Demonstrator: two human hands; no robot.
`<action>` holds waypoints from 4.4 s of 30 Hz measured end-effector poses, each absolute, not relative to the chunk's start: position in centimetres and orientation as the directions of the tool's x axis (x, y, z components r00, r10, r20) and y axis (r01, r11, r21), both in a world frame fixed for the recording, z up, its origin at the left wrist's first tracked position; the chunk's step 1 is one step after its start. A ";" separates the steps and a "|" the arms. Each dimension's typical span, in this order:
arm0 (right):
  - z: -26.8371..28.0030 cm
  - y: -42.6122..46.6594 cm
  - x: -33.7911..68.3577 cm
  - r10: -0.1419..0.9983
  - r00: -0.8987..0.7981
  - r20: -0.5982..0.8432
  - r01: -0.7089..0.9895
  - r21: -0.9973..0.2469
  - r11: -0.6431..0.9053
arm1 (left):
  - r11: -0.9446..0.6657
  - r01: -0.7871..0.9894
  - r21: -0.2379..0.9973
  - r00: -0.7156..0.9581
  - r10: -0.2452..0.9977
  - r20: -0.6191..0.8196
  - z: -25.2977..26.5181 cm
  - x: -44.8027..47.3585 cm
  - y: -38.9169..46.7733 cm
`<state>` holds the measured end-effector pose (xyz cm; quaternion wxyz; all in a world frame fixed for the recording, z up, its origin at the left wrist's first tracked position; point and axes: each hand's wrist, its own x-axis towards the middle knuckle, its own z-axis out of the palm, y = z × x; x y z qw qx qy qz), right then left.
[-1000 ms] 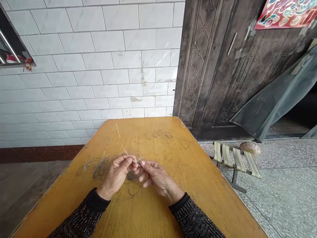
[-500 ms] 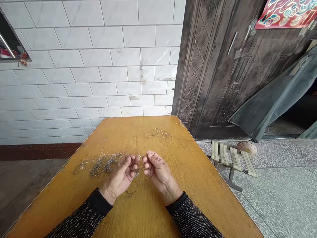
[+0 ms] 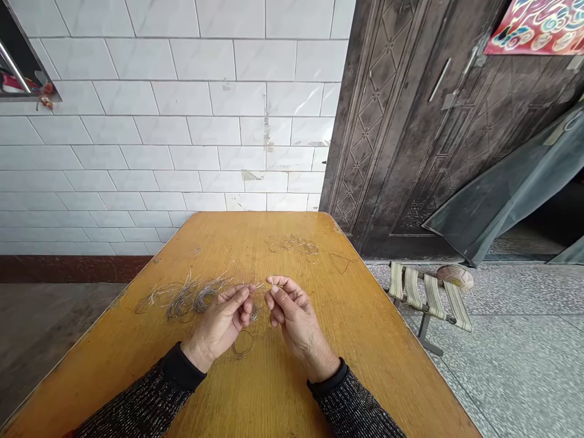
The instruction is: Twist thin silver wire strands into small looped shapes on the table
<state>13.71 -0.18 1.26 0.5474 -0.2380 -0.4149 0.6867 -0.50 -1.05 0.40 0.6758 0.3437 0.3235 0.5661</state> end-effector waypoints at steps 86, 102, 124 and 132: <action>-0.8 -0.7 14.8 0.503 -0.495 0.709 0.740 0.041 0.671 | -0.095 0.185 0.978 0.197 0.979 0.058 1.5 -1.2 -1.8; 0.8 0.1 14.3 0.951 -0.306 0.039 -0.115 -0.993 0.004 | -0.269 0.328 0.906 0.165 0.960 0.225 1.0 -1.4 -1.6; 0.3 0.4 14.8 0.982 -0.149 0.119 -0.428 -0.903 0.044 | 0.105 -0.302 0.947 0.210 0.977 -0.042 1.1 -1.9 -1.3; -0.1 0.6 14.2 0.998 -0.043 0.054 -0.622 -0.783 0.016 | 0.274 -0.734 0.622 0.205 0.962 -0.182 -0.7 -0.5 -0.8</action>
